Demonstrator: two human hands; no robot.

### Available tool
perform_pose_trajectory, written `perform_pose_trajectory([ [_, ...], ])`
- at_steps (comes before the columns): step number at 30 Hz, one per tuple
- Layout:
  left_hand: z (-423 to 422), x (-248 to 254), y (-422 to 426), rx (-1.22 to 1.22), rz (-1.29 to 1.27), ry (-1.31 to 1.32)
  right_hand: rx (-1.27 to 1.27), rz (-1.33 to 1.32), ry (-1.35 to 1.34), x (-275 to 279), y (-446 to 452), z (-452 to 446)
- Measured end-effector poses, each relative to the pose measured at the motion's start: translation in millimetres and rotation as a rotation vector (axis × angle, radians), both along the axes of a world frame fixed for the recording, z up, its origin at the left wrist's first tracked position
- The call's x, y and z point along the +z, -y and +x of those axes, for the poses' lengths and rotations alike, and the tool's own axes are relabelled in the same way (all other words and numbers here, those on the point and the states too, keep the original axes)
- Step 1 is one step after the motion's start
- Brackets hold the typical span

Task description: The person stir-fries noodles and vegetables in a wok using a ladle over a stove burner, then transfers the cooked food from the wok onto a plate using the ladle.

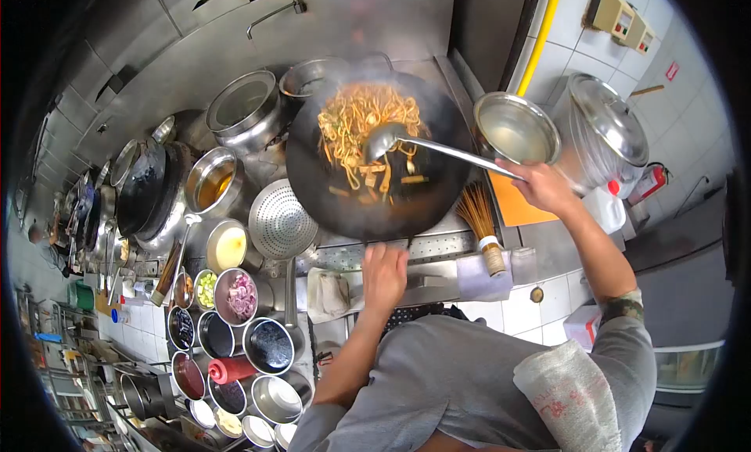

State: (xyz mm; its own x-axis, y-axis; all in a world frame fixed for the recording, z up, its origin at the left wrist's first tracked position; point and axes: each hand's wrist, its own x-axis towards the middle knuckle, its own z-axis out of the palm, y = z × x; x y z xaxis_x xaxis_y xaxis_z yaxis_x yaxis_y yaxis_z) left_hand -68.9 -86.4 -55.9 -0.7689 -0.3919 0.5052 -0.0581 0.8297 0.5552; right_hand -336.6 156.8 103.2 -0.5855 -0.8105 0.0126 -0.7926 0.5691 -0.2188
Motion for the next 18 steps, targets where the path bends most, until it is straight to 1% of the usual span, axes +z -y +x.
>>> perform_pose_trajectory([
  [2,31.8,10.5,-9.3,-0.086,0.083,-0.058,0.078,-0.123,0.05,-6.7,-29.2,-19.2],
  [3,29.9,31.7,-6.3,-0.07,0.069,-0.085,0.121,-0.172,0.086,-10.7,-39.9,-24.3],
  [4,22.7,61.5,-1.6,-0.053,0.066,-0.1,0.08,-0.203,0.297,-4.5,-45.8,-26.7],
  [5,10.2,83.5,6.0,-0.043,0.051,-0.124,0.029,-0.117,0.385,5.6,-44.8,-24.7],
  [6,-8.2,95.6,13.4,-0.024,0.022,-0.202,-0.021,-0.048,0.445,22.6,-37.8,-26.4],
  [7,-22.7,93.9,17.6,-0.017,0.007,-0.223,-0.073,0.024,0.505,36.4,-30.5,-26.0],
  [8,-34.1,82.8,21.8,-0.01,0.012,-0.202,0.011,0.076,0.375,44.8,-17.4,-20.9],
  [11,-42.2,23.6,24.9,0.03,-0.026,-0.058,0.153,-0.011,0.095,8.1,11.1,-18.2],
  [12,-35.7,6.4,21.7,0.048,-0.05,-0.001,0.064,0.03,0.063,10.5,12.4,-8.5],
  [14,-4.0,-19.9,11.1,-0.007,-0.033,-0.063,-0.11,0.1,-0.003,13.9,12.4,12.8],
  [15,15.5,-19.5,6.3,-0.08,0.013,-0.089,-0.059,0.024,0.043,14.8,4.0,7.8],
  [17,29.9,25.9,-3.8,-0.08,0.012,-0.151,0.058,-0.1,0.156,9.8,-33.6,-10.7],
  [18,27.7,48.6,-0.4,-0.069,0.016,-0.137,0.078,-0.142,0.267,8.5,-43.9,-19.0],
])
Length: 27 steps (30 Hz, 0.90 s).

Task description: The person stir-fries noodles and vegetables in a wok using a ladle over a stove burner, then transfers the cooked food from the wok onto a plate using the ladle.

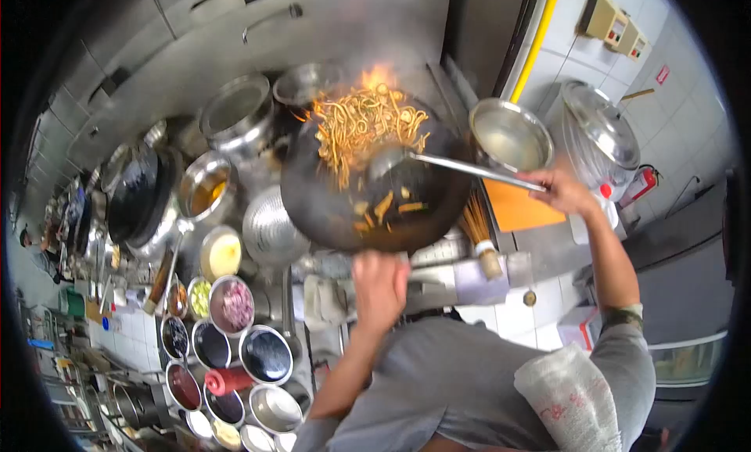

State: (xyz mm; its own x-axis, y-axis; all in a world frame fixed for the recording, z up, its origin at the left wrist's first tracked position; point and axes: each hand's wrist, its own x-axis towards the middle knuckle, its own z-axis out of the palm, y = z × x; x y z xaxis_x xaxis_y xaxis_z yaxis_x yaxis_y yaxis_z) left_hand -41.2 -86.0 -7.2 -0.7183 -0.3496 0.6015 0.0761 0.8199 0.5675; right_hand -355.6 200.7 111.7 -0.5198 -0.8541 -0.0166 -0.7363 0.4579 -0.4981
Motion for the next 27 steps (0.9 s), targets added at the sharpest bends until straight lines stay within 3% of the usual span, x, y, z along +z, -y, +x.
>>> perform_pose_trajectory([
  [3,-43.0,42.8,23.4,0.033,0.003,-0.053,-0.06,0.112,0.263,28.9,9.5,-5.8],
  [7,-40.2,11.5,25.5,0.029,0.065,0.064,-0.204,0.329,0.371,67.7,27.5,10.6],
  [12,-53.5,38.9,18.0,0.016,0.085,-0.041,-0.046,0.257,0.167,21.6,30.8,-7.6],
  [16,-57.6,-28.4,27.6,0.021,0.038,-0.003,-0.047,0.135,-0.214,-11.9,63.6,5.0],
  [19,-14.2,-52.0,9.2,-0.035,0.058,0.021,-0.184,0.278,-0.308,8.5,52.6,34.8],
  [22,-0.6,0.6,5.0,-0.026,0.009,-0.031,0.04,-0.022,-0.121,-4.4,8.2,-3.7],
  [25,-36.2,43.8,27.1,0.02,0.053,-0.065,-0.046,0.189,0.114,42.0,30.9,5.3],
  [27,-56.9,18.2,34.2,0.017,0.032,-0.066,0.005,0.2,-0.036,38.0,49.6,2.6],
])
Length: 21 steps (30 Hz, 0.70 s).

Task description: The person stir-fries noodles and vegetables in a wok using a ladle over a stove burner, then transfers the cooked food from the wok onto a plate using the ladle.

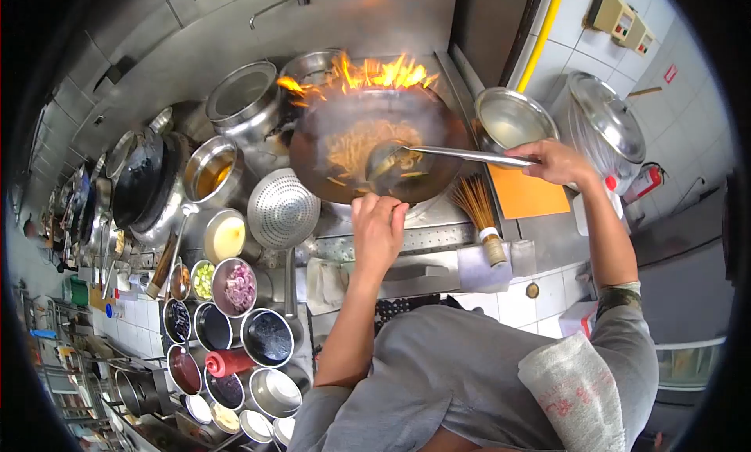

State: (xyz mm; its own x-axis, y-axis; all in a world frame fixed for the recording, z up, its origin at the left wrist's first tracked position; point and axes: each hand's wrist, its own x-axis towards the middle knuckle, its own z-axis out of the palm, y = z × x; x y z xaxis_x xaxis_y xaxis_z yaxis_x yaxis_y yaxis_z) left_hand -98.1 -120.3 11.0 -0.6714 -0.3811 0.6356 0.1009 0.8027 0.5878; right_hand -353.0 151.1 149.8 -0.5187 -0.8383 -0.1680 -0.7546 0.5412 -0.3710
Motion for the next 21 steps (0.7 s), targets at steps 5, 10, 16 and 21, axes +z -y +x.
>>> perform_pose_trajectory([
  [5,25.6,-85.9,-15.4,0.004,0.029,0.116,-0.065,-0.018,-0.27,-41.6,3.1,15.1],
  [10,56.3,-31.0,-29.2,0.037,0.0,0.099,-0.084,-0.148,0.195,-2.1,-65.1,3.6],
  [16,13.2,15.4,-8.6,0.018,0.035,0.018,-0.143,-0.048,0.446,34.8,-67.6,-2.2],
  [21,-13.0,-6.6,-15.4,0.061,0.006,0.071,-0.068,-0.004,0.091,-7.6,-19.2,0.4],
])
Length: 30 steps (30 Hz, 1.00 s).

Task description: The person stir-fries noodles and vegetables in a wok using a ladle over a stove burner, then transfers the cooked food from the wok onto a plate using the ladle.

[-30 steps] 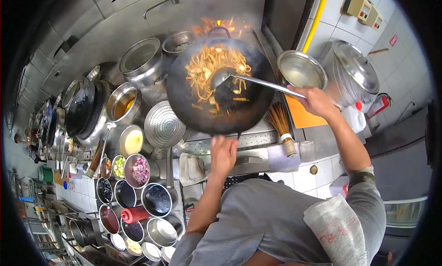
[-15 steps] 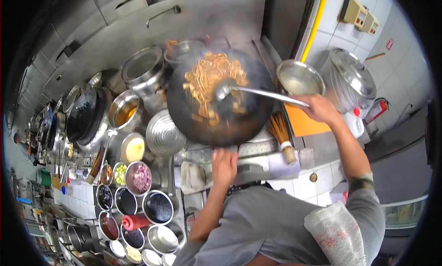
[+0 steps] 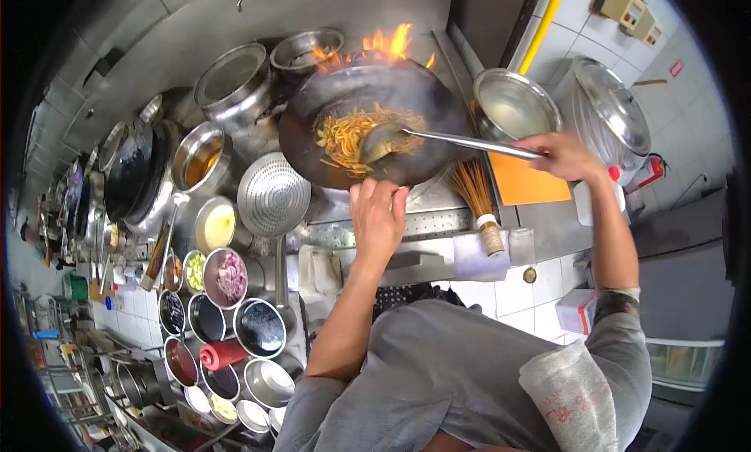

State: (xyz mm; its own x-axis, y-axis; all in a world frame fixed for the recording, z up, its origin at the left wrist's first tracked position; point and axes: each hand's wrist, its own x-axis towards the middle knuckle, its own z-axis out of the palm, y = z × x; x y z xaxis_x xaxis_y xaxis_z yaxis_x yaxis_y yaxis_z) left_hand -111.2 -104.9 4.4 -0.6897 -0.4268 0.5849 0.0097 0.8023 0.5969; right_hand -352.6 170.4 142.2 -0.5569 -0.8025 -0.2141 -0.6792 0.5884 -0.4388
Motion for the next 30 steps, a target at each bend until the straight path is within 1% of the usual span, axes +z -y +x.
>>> perform_pose_trajectory([
  [2,3.1,-45.7,1.4,0.008,-0.049,0.022,0.043,-0.078,-0.223,-38.4,18.3,1.3],
  [3,12.5,-60.1,-0.5,0.013,-0.075,0.034,0.063,-0.116,-0.336,-46.7,21.3,3.2],
  [5,48.8,-76.7,-14.5,-0.02,-0.06,0.146,-0.009,-0.026,-0.372,-31.1,12.5,18.8],
  [6,66.2,-71.5,-24.2,-0.044,-0.025,0.095,-0.045,0.014,-0.387,-23.2,12.5,20.9],
  [7,78.5,-56.4,-31.4,-0.073,0.013,0.052,-0.011,-0.044,-0.339,-19.9,6.8,10.4],
  [9,71.1,-21.9,-24.1,-0.062,-0.039,0.055,0.08,-0.108,-0.202,-15.8,-18.9,-8.9],
  [10,61.0,0.6,-20.3,-0.035,-0.015,0.042,-0.069,-0.021,0.005,12.2,-7.3,4.6],
  [11,42.5,19.0,-10.1,-0.008,-0.014,-0.001,-0.004,-0.013,-0.043,14.8,-4.8,-0.2],
  [13,16.0,20.3,2.4,-0.007,-0.03,-0.037,0.124,0.0,-0.138,11.8,-1.2,-10.9],
  [14,5.4,12.0,8.3,-0.007,-0.01,-0.035,0.161,-0.014,-0.197,6.7,6.6,-11.7],
  [16,3.8,-28.4,10.9,0.007,-0.034,0.013,0.084,-0.005,-0.268,-14.8,25.3,-3.0],
  [18,14.7,-54.8,5.6,0.014,-0.046,0.061,-0.039,0.03,-0.354,-15.2,38.1,17.5],
  [20,44.3,-78.2,-2.8,-0.073,-0.029,0.068,-0.018,-0.109,-0.344,-26.9,11.3,22.4],
  [21,59.6,-67.5,-10.6,-0.104,0.012,0.051,-0.006,-0.181,-0.339,-36.3,-0.9,19.6],
  [23,55.6,-38.0,-14.0,-0.083,-0.022,-0.027,-0.154,-0.298,-0.034,-59.2,-25.1,13.9],
  [24,45.5,-19.3,-11.6,-0.059,-0.015,-0.005,-0.226,-0.328,0.148,-70.7,-36.6,23.5],
  [25,27.3,-2.5,-2.2,-0.034,-0.014,0.016,-0.322,-0.326,0.262,-72.0,-36.1,42.1],
  [27,-1.0,-11.7,10.8,0.013,-0.03,-0.021,-0.502,-0.353,0.444,-55.6,-10.4,68.0],
  [28,-8.8,-16.4,16.0,-0.002,-0.027,-0.014,-0.538,-0.348,0.491,-59.3,0.6,71.9],
  [30,-16.8,-20.2,22.8,-0.037,-0.02,0.0,-0.521,-0.399,0.532,-64.1,24.5,80.3],
])
